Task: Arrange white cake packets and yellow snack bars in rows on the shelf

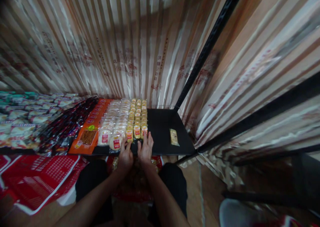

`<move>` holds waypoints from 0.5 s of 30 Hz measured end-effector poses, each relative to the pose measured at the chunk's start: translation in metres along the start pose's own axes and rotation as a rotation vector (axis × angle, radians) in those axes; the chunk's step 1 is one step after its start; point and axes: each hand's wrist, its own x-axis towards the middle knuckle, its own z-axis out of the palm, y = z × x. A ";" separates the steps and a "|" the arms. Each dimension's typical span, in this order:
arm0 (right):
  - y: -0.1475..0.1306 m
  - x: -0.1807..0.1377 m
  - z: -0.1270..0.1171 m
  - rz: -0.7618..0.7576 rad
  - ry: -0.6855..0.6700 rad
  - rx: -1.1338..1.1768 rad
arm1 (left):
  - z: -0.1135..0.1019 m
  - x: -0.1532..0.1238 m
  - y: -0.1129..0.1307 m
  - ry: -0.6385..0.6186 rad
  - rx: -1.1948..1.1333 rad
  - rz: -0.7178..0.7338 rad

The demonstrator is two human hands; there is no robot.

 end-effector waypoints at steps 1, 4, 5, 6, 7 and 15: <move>-0.002 -0.003 -0.002 0.014 0.009 0.006 | -0.001 -0.003 -0.001 0.007 0.004 0.023; -0.007 -0.013 -0.007 0.049 0.027 0.036 | -0.004 -0.015 -0.006 0.012 0.025 0.069; -0.009 -0.017 -0.008 0.053 0.032 0.049 | -0.004 -0.020 -0.008 0.001 0.034 0.077; -0.010 -0.021 -0.010 0.052 0.035 0.064 | -0.005 -0.025 -0.010 -0.015 0.043 0.082; -0.011 -0.025 -0.012 0.048 0.041 0.082 | -0.005 -0.029 -0.012 -0.034 0.051 0.085; -0.007 -0.085 -0.012 0.208 0.030 0.169 | -0.007 -0.054 -0.013 -0.196 0.154 0.059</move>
